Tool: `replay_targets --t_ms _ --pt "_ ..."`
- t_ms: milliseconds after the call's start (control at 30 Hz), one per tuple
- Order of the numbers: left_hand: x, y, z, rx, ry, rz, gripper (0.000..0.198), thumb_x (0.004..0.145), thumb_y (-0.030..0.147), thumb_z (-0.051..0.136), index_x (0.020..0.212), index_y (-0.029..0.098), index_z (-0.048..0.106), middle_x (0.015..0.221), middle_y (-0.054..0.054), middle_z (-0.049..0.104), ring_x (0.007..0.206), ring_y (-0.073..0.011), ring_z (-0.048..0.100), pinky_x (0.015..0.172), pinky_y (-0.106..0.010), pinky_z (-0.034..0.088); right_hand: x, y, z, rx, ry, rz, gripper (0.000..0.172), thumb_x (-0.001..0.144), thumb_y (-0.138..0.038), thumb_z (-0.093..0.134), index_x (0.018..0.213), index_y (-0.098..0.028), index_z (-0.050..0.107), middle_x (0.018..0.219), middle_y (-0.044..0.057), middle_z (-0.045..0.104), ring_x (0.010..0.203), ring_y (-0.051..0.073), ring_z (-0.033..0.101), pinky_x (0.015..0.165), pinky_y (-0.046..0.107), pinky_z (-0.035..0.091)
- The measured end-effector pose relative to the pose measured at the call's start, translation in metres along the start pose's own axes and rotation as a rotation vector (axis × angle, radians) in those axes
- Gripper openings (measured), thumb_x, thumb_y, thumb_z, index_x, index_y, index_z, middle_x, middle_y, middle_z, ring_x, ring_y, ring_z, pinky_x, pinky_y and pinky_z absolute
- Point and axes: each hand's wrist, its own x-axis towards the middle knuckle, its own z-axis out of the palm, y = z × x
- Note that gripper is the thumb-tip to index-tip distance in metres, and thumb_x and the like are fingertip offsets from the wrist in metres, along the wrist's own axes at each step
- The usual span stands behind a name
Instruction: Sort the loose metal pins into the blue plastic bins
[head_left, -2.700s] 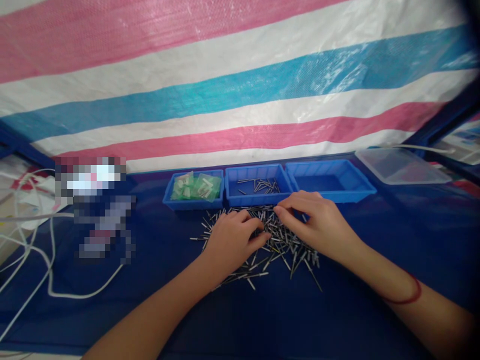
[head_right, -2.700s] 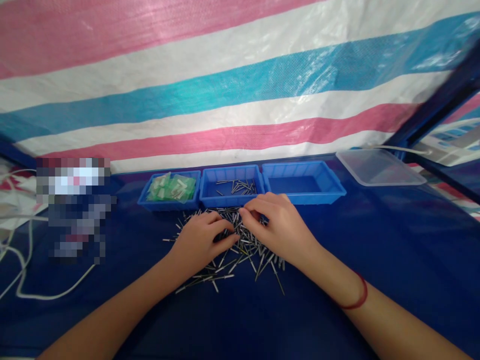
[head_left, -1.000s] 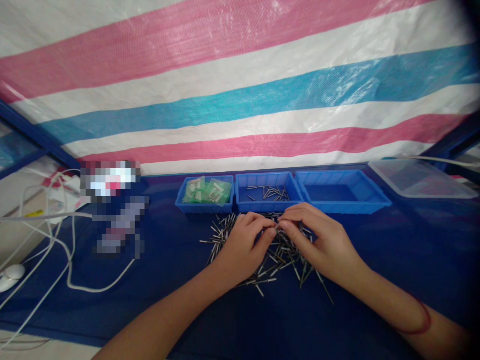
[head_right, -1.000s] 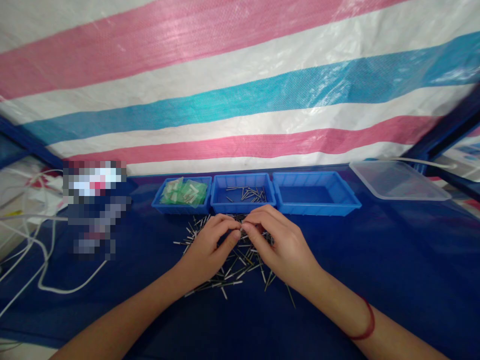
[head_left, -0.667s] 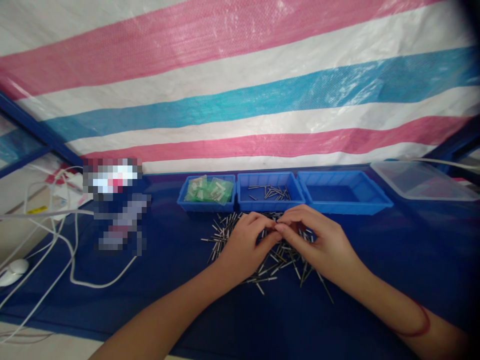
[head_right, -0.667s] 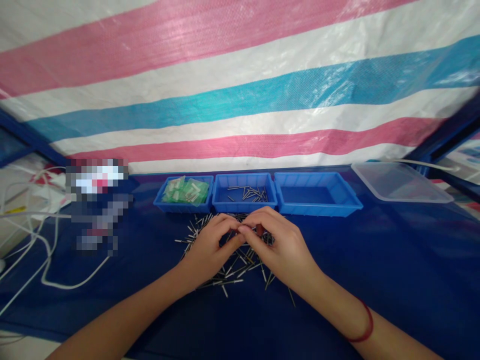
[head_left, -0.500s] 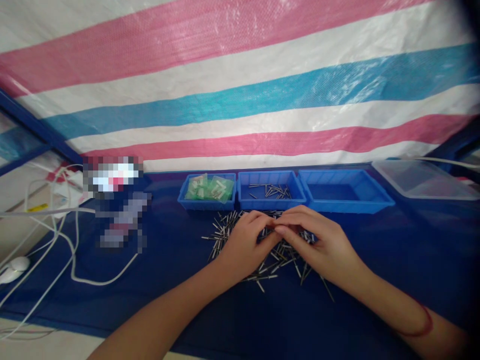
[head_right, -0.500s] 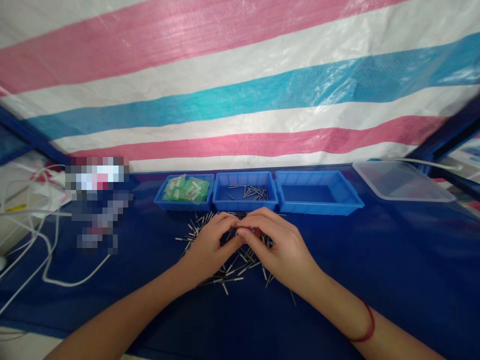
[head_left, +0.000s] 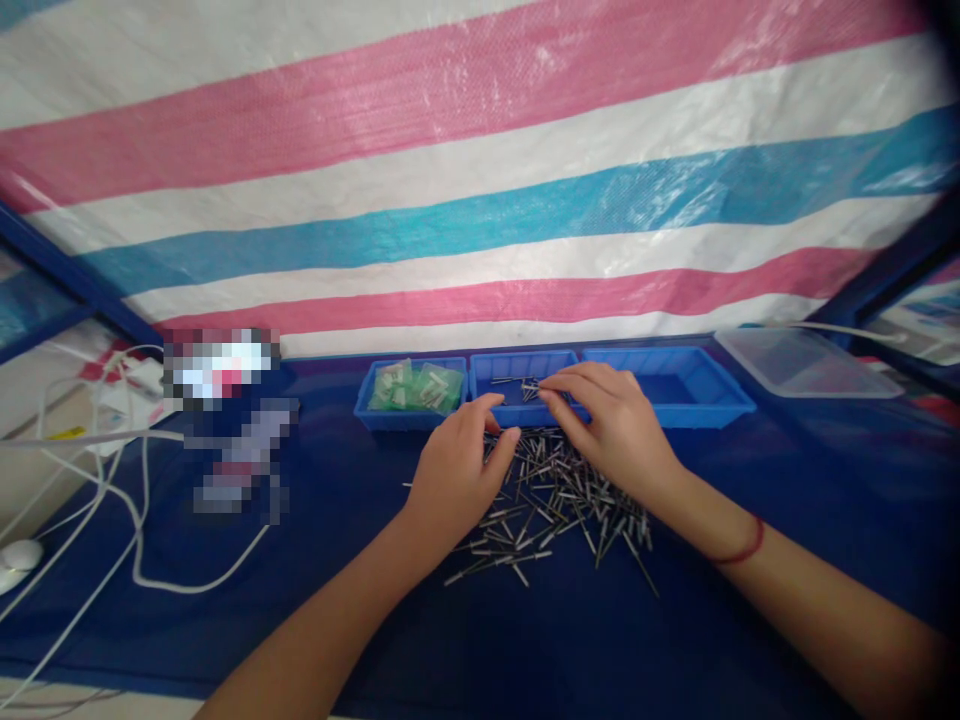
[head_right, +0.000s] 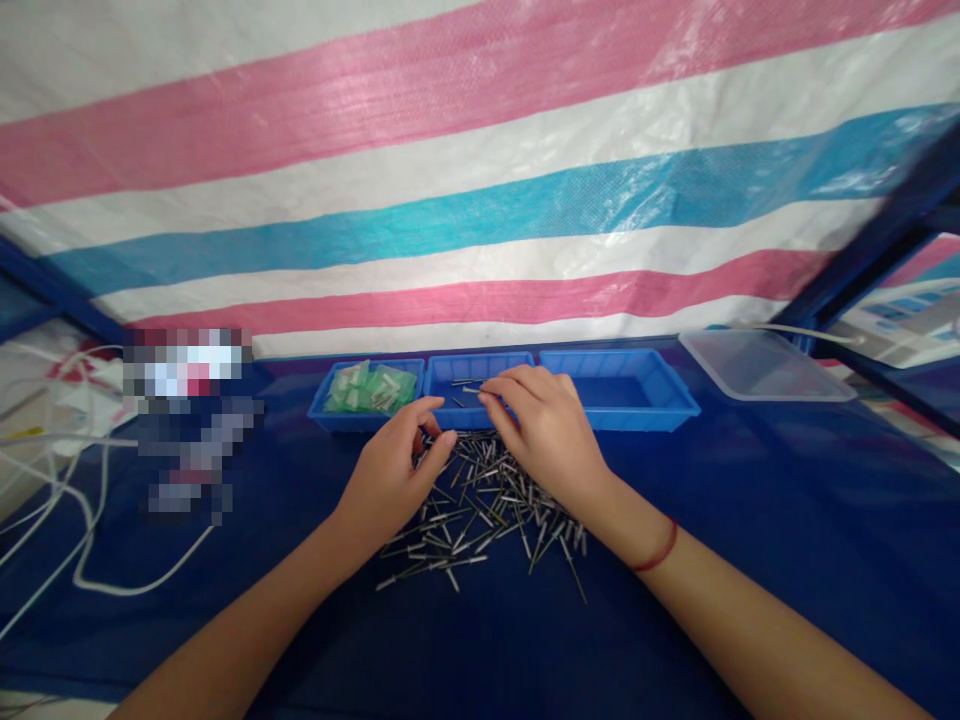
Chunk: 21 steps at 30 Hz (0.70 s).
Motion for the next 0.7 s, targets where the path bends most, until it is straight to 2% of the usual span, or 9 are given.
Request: replay_targets --t_ms 133,267,333,400,500,600,700 --pt "0.000 -0.007 -0.005 0.251 -0.156 0.120 0.020 0.095 0.022 0.042 0.103 0.018 0.060 0.096 -0.006 0.063 0.087 -0.0182 0.057 0.080 -0.032 0.044 0.005 0.004 0.013 -0.048 0.031 0.069 0.026 0.089 -0.036 0.054 0.104 -0.016 0.062 0.099 0.011 0.067 0.094 0.026 0.059 0.077 0.038 0.040" --pt "-0.003 -0.005 -0.003 0.352 -0.287 0.189 0.019 0.093 0.023 0.045 0.095 0.019 0.063 0.093 -0.005 0.063 0.082 -0.0184 0.056 0.074 -0.032 0.043 -0.005 -0.006 0.002 0.045 -0.007 0.083 0.018 0.089 -0.032 0.054 0.094 -0.017 0.063 0.093 0.008 0.066 0.090 0.023 0.060 0.077 0.036 0.041" --pt "-0.004 -0.003 0.000 0.372 -0.325 0.206 0.017 0.091 0.023 0.047 0.094 0.019 0.063 0.092 -0.005 0.062 0.082 -0.0194 0.056 0.073 -0.033 0.043 -0.008 -0.009 -0.007 0.093 -0.144 0.033 0.012 0.088 -0.024 0.054 0.085 -0.018 0.063 0.086 0.006 0.065 0.083 0.020 0.059 0.074 0.033 0.041" --pt "-0.005 -0.003 0.003 0.394 -0.348 0.218 0.015 0.090 0.022 0.049 0.094 0.019 0.063 0.091 -0.005 0.062 0.082 -0.0202 0.056 0.073 -0.034 0.043 -0.009 -0.010 -0.014 0.121 -0.348 -0.047 0.010 0.085 -0.017 0.055 0.080 -0.018 0.063 0.080 0.004 0.063 0.076 0.017 0.058 0.070 0.031 0.040" --pt "-0.004 -0.004 0.007 0.409 -0.370 0.217 0.013 0.089 0.021 0.049 0.092 0.018 0.062 0.091 -0.006 0.061 0.082 -0.0205 0.055 0.072 -0.034 0.043 -0.011 -0.010 -0.015 0.118 -0.573 -0.125 0.010 0.078 -0.013 0.060 0.075 -0.020 0.065 0.076 0.002 0.062 0.075 0.016 0.057 0.068 0.029 0.039" --pt "-0.004 -0.004 0.009 0.389 -0.382 0.209 0.013 0.090 0.022 0.048 0.091 0.018 0.061 0.090 -0.005 0.061 0.083 -0.0201 0.055 0.073 -0.033 0.044 -0.015 -0.012 -0.009 0.090 -0.644 -0.128 0.009 0.076 -0.012 0.062 0.074 -0.020 0.065 0.077 0.002 0.062 0.078 0.017 0.057 0.069 0.030 0.037" --pt "-0.006 -0.002 0.010 0.372 -0.363 0.214 0.015 0.091 0.023 0.047 0.089 0.018 0.061 0.090 -0.005 0.061 0.082 -0.0198 0.055 0.073 -0.033 0.044 -0.019 -0.017 -0.004 0.010 -0.651 -0.132 0.006 0.077 -0.014 0.061 0.076 -0.019 0.064 0.080 0.003 0.062 0.081 0.019 0.057 0.069 0.032 0.036"
